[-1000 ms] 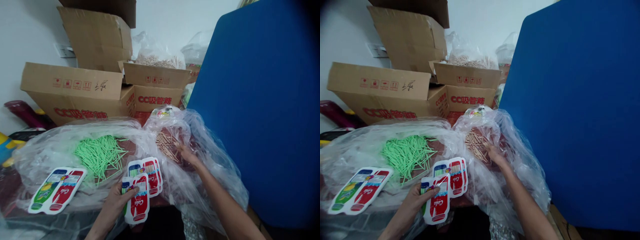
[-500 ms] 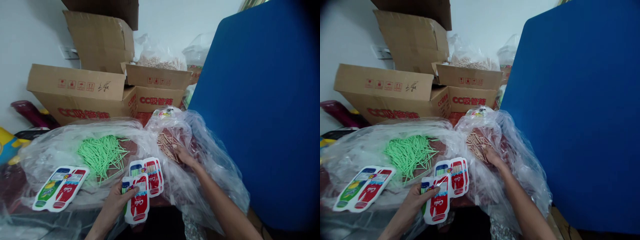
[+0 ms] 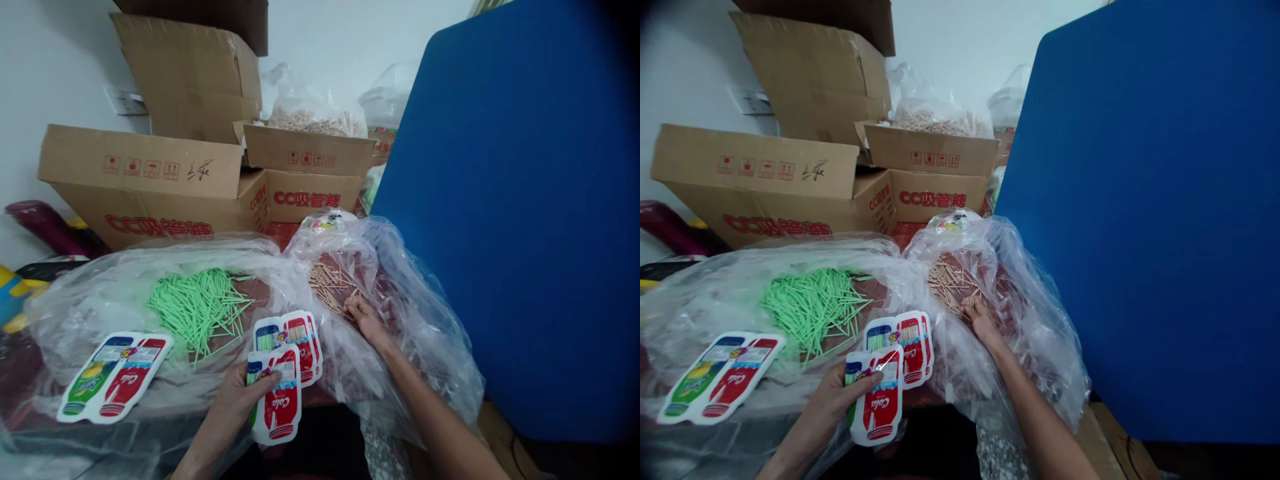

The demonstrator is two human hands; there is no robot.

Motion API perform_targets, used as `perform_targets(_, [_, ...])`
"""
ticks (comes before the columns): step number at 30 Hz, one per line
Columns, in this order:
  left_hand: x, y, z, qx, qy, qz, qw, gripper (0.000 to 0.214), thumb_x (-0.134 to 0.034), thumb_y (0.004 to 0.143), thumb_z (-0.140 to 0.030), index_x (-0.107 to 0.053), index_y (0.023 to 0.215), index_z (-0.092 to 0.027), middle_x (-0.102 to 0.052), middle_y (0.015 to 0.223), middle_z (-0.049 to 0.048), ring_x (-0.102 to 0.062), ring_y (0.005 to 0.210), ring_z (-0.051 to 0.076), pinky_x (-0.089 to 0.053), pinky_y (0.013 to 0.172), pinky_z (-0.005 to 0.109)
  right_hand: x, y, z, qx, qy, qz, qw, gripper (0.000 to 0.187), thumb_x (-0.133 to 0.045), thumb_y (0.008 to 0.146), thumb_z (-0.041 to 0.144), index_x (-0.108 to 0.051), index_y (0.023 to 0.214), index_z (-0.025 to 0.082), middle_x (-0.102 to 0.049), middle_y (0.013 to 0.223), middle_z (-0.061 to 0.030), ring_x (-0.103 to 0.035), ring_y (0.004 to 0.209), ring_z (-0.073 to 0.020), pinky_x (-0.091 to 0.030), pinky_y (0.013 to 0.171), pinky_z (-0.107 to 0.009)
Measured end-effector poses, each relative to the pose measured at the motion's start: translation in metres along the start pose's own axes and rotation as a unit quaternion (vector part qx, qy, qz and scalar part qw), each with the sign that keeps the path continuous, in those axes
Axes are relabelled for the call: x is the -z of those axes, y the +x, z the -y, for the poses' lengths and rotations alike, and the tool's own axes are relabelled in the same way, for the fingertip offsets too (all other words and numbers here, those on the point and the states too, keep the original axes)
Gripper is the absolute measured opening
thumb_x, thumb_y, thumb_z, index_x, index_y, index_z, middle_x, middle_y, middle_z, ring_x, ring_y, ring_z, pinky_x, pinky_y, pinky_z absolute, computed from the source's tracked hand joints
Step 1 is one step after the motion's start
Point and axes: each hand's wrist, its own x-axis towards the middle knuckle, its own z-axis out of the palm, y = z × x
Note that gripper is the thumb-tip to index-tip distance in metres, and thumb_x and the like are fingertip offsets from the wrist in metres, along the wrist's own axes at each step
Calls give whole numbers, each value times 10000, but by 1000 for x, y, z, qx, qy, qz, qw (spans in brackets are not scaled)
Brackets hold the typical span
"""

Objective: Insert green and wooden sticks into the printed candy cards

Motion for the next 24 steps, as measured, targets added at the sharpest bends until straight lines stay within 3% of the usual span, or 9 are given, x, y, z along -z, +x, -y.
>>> perform_targets(6, [-4, -1, -5, -3, 24, 16, 1000, 212, -758, 731, -314, -726, 821, -125, -761, 771, 56, -661, 647, 178, -508, 626, 252, 2, 3, 8, -15, 158, -56, 986, 359, -639, 713, 537, -578, 828, 202, -619, 655, 16, -569, 575, -146, -487, 588, -290])
perform_targets(11, [-19, 6, -17, -13, 22, 63, 998, 221, -742, 745, -287, -735, 866, -102, -764, 821, 92, -674, 699, 205, -517, 661, 278, 4, -4, 61, 5, 295, -60, 954, 346, -705, 708, 488, -586, 905, 229, -646, 751, 18, -661, 739, -171, -541, 774, -344])
perform_targets(14, [-29, 13, -23, -24, 10, 81, 996, 213, -754, 727, -261, -735, 875, -109, -760, 819, 82, -666, 693, 193, -515, 666, 278, -13, -26, 102, 9, 472, -9, 881, 220, -733, 738, 315, -612, 902, 232, -642, 769, 35, -670, 795, -163, -514, 887, -362])
perform_targets(16, [-33, 16, -26, -30, 3, 90, 995, 194, -760, 717, -249, -736, 854, -115, -753, 794, 70, -654, 675, 179, -507, 654, 269, -30, -43, 123, 17, 510, 2, 860, 163, -706, 774, 267, -622, 908, 229, -645, 769, 36, -667, 782, -150, -497, 920, -354])
perform_targets(21, [-33, 16, -29, -42, -19, 104, 993, 120, -769, 697, -219, -721, 758, -128, -717, 692, 24, -605, 594, 131, -476, 605, 231, -68, -71, 151, 46, 528, 38, 847, 116, -633, 841, 263, -591, 948, 243, -647, 757, 36, -674, 761, -152, -407, 1036, -395])
perform_targets(24, [-33, 13, -31, -58, -33, 120, 990, 148, -765, 701, -201, -724, 828, -139, -719, 750, 22, -611, 644, 135, -480, 643, 237, -79, -75, 155, 59, 521, 53, 850, 95, -609, 858, 254, -574, 946, 241, -650, 747, 45, -676, 736, -145, -343, 1090, -410])
